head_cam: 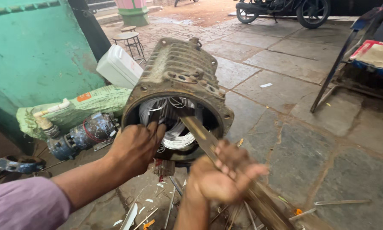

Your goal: The person feeds loops of white winding wire into the slots of an electric motor stator mounted on a stand, pressing the coils down by hand. They then use a wooden wedge stick to pack and seat the wire coils inside the stator housing.

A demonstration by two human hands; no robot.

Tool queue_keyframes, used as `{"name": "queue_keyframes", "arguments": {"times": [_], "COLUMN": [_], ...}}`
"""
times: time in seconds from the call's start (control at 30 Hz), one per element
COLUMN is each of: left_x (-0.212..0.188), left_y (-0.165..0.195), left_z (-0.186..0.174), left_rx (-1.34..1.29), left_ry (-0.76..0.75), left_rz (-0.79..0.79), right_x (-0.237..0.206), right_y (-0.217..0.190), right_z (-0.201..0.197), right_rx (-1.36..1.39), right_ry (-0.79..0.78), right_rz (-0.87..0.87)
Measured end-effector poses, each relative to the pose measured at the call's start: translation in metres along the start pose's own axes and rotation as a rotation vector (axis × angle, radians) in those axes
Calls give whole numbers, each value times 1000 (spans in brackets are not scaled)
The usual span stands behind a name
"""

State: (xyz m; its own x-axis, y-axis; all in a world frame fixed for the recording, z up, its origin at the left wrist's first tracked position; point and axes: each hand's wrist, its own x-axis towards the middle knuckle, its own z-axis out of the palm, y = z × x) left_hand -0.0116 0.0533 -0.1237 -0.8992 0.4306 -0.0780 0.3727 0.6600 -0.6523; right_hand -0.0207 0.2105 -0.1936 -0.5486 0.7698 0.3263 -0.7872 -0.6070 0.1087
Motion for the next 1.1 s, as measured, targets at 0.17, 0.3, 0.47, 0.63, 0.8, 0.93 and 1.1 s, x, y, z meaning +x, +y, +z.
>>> {"name": "queue_keyframes", "arguments": {"times": [0.17, 0.3, 0.47, 0.63, 0.8, 0.93, 1.1], "left_x": [2, 0, 1, -1, 0, -1, -4], "left_y": [-3, -5, -7, -5, -3, -4, -1], "left_z": [1, 0, -1, -4, -4, 1, 4], "left_rx": [-28, -40, -44, 15, 15, 6, -32], "left_ry": [-22, -61, -66, -43, -130, -118, 25], "left_rz": [-4, 3, 4, -21, -17, -22, -53], "right_x": [-9, -13, -7, -2, -5, -3, -1], "right_y": [61, 87, 95, 95, 91, 84, 68], "right_z": [1, 1, -3, -8, -7, -3, 3], "right_rx": [-110, -129, -114, -107, -80, -44, -69], "right_ry": [-111, -144, -133, -80, 25, 89, 217], "right_rz": [-52, -57, -16, 38, 20, 68, 96]}}
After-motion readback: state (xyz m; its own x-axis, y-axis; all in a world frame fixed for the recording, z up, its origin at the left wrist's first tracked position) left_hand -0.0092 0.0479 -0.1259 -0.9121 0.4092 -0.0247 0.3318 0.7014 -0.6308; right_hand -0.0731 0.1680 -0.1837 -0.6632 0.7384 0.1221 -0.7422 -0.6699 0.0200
